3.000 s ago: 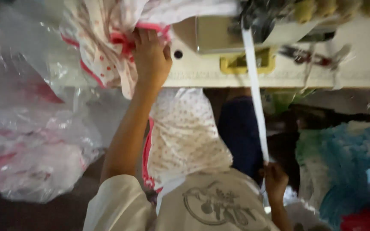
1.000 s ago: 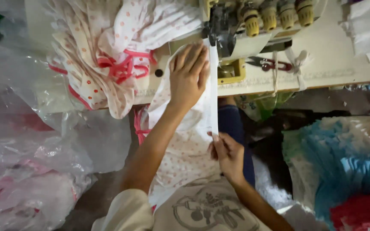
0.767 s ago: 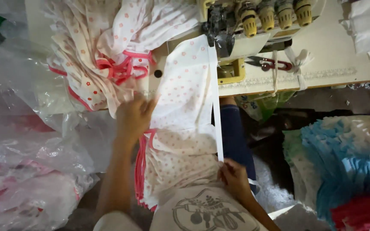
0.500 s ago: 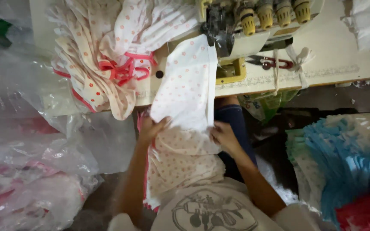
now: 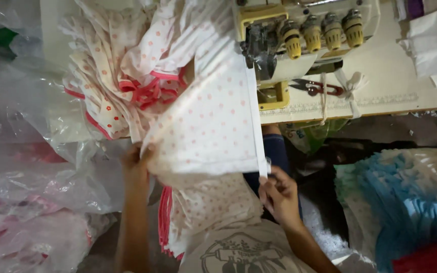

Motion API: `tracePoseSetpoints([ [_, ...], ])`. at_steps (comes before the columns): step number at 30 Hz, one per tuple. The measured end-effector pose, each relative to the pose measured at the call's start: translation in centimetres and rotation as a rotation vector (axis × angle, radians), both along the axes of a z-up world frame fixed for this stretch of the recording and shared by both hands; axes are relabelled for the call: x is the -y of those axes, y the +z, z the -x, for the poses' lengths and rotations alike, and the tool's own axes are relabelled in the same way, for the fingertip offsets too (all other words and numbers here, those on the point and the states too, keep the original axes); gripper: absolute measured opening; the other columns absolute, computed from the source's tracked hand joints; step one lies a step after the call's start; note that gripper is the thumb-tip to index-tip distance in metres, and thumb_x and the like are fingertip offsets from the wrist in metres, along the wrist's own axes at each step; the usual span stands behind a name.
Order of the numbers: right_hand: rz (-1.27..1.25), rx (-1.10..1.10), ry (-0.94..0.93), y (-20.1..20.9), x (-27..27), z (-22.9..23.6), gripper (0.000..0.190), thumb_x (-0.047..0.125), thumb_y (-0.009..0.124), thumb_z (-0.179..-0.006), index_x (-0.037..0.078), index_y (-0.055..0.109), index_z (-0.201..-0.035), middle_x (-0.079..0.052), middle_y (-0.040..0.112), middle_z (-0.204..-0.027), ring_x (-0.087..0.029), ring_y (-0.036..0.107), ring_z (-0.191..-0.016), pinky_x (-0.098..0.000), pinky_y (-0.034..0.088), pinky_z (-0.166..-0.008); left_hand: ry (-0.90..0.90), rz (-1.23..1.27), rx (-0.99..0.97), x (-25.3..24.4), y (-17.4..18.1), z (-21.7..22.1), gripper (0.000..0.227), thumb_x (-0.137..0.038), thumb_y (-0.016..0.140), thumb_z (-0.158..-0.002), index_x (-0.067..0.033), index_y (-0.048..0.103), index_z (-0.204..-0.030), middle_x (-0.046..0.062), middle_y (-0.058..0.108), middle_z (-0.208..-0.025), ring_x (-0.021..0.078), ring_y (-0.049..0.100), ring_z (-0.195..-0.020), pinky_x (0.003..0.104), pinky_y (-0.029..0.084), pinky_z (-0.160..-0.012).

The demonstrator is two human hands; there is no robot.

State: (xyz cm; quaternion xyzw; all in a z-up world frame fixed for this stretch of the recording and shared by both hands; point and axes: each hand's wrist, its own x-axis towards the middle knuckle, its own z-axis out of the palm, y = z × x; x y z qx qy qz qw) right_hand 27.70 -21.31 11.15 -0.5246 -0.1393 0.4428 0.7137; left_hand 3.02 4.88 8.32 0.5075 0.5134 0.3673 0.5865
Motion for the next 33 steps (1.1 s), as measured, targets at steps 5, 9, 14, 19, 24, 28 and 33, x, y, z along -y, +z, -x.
tracePoseSetpoints([
  [5,-0.012,0.016,-0.150,0.5,-3.9,-1.4,0.020,-0.004,0.060,-0.094,-0.005,0.064,-0.113,-0.012,0.051,-0.042,-0.012,0.035,-0.020,-0.0219,0.027,-0.022,0.057,-0.054,0.102,-4.3,-1.2,-1.2,0.024,-0.029,0.086,-0.085,-0.0129,0.069,-0.088,0.002,0.066,-0.076,0.0125,0.068,-0.066,0.028,0.058,-0.061],
  [9,-0.058,0.055,-0.194,0.3,-7.1,-3.1,0.019,-0.003,0.061,-0.095,-0.003,0.060,-0.114,-0.010,0.052,-0.046,-0.011,0.037,-0.025,-0.0203,0.027,-0.026,0.097,-0.128,0.153,-8.0,-1.7,-2.3,0.023,-0.023,0.088,-0.085,-0.0113,0.068,-0.089,0.004,0.067,-0.078,0.0132,0.072,-0.072,0.028,0.060,-0.067],
  [14,-0.057,0.149,-0.189,0.0,-12.1,-5.8,0.016,-0.001,0.060,-0.097,-0.002,0.062,-0.113,-0.013,0.054,-0.047,-0.015,0.042,-0.026,-0.0231,0.030,-0.026,0.114,-0.144,0.280,-8.9,5.6,-7.9,0.022,-0.019,0.086,-0.087,-0.0113,0.068,-0.097,0.006,0.068,-0.087,0.0173,0.074,-0.081,0.034,0.062,-0.078],
  [19,-0.120,0.275,-0.202,2.2,-13.3,-5.7,0.019,0.000,0.058,-0.102,-0.005,0.057,-0.120,-0.012,0.061,-0.055,-0.013,0.046,-0.031,-0.0232,0.032,-0.030,0.125,-0.037,0.549,-14.8,4.2,-8.7,0.019,-0.019,0.076,-0.093,-0.0101,0.069,-0.109,0.013,0.073,-0.104,0.0253,0.076,-0.099,0.042,0.062,-0.094],
  [24,0.259,0.633,-0.106,-1.2,-1.2,-0.8,0.023,0.017,0.060,-0.103,0.005,0.072,-0.088,-0.009,0.068,-0.052,-0.013,0.055,-0.034,-0.0242,0.042,-0.035,0.060,-0.198,0.758,-10.5,8.0,-6.2,0.029,-0.015,0.066,-0.108,-0.0079,0.062,-0.136,0.014,0.062,-0.143,0.0293,0.056,-0.141,0.042,0.046,-0.123],
  [28,0.242,0.360,-0.061,-8.9,6.2,2.0,0.017,0.003,0.060,-0.097,0.002,0.077,-0.102,-0.014,0.071,-0.051,-0.016,0.054,-0.025,-0.0249,0.045,-0.031,-0.229,-0.663,-0.986,-5.5,-5.4,1.5,0.029,0.007,0.060,-0.102,0.0156,0.057,-0.130,0.034,0.060,-0.122,0.0458,0.060,-0.120,0.050,0.048,-0.105],
  [33,0.411,0.558,0.082,-9.2,-3.6,-3.3,0.058,0.002,0.060,-0.091,-0.004,0.044,-0.147,-0.017,0.060,-0.058,-0.027,0.058,-0.039,-0.0372,0.048,-0.044,-0.228,-0.430,-0.318,-2.7,-15.6,-1.6,0.053,-0.011,0.099,-0.067,0.0003,0.064,-0.106,0.014,0.063,-0.095,0.0291,0.069,-0.096,0.039,0.056,-0.088],
])
